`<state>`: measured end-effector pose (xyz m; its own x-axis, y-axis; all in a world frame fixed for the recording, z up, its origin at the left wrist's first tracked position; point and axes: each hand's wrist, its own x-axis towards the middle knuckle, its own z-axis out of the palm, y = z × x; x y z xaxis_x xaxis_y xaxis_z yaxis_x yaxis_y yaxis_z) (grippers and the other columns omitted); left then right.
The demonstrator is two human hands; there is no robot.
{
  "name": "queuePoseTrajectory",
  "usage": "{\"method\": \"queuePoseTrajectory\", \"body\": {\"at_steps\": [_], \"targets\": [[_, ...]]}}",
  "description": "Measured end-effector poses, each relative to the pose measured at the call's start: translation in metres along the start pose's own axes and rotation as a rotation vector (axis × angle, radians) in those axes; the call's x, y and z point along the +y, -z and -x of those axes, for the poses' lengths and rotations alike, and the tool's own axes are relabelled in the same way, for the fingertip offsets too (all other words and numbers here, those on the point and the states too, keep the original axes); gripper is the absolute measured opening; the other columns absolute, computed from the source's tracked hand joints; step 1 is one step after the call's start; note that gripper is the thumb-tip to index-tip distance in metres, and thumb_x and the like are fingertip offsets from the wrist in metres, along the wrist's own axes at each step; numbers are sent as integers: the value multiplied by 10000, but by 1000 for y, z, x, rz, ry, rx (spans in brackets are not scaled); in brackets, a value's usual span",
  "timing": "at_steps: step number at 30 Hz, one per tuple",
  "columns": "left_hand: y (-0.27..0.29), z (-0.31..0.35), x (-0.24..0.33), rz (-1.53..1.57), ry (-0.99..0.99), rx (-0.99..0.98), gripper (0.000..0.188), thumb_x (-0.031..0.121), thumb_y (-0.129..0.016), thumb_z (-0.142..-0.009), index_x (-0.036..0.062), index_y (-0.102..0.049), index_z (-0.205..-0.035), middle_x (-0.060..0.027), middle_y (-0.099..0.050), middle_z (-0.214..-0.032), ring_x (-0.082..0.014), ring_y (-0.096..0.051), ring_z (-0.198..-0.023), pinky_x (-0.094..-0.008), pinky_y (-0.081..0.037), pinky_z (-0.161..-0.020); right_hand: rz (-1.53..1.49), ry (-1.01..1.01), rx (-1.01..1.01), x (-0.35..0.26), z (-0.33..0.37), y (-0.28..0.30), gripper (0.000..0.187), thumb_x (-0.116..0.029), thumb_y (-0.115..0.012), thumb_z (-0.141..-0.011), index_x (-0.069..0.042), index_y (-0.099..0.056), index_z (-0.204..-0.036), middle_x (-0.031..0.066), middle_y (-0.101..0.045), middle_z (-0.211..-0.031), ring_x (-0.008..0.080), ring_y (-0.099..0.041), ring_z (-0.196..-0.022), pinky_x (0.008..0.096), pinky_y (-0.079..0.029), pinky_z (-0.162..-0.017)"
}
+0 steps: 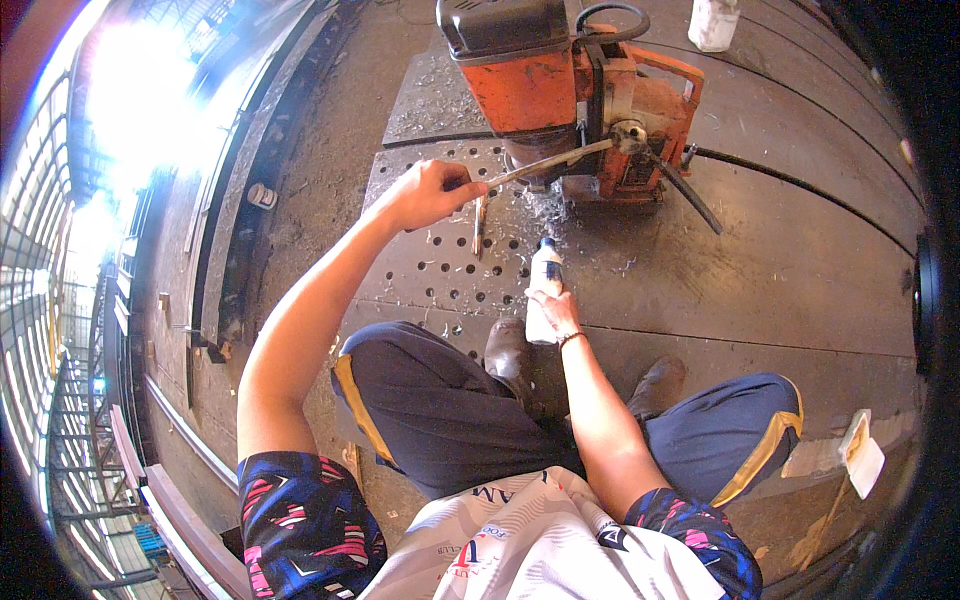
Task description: The person sits on the floor and operates a portable drill press on a perforated metal plate. They pull the starter cord to run the machine and then pour liquid from a bottle onto the drilling area.
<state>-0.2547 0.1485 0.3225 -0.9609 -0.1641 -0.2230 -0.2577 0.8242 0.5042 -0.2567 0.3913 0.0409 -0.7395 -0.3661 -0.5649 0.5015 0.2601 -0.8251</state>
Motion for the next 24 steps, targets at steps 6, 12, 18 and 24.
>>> {"method": "queuePoseTrajectory", "body": {"at_steps": [6, 12, 18, 24], "targets": [[-2, -1, -5, 13, -20, 11, 530, 516, -606, -936, 4, -658, -807, -38, -589, -620, -122, -543, -575, -332, -433, -548, -36, -43, -21, -5, 3, 2, 321, -267, -847, -720, -5, -745, -874, 81, -736, -803, 187, -709, -685, 340, -562, -650], [-1, 0, 0, 16, -14, 14, 559, 535, -607, -914, -13, -686, -830, -112, -580, -603, -193, -537, -563, -395, -432, -561, -55, -53, -32, -10, 7, 3, 285, -246, -837, -736, -12, -743, -868, 77, -733, -794, 172, -704, -676, 331, -560, -640], [-1, 5, 1, 29, -10, 30, 558, 523, -617, -916, -19, -672, -799, -104, -562, -585, -186, -517, -551, -393, -423, -551, -60, -53, -40, -14, 13, 1, 289, -250, -837, -733, -14, -744, -872, 77, -734, -793, 172, -706, -676, 330, -564, -641], [0, 1, 7, 18, -23, 26, 570, 517, -618, -921, -30, -644, -765, -108, -544, -578, -176, -487, -550, -395, -415, -548, 35, -86, -30, 7, -9, 3, 345, -311, -842, -718, -11, -751, -863, 91, -745, -820, 188, -723, -708, 336, -570, -668]]}}
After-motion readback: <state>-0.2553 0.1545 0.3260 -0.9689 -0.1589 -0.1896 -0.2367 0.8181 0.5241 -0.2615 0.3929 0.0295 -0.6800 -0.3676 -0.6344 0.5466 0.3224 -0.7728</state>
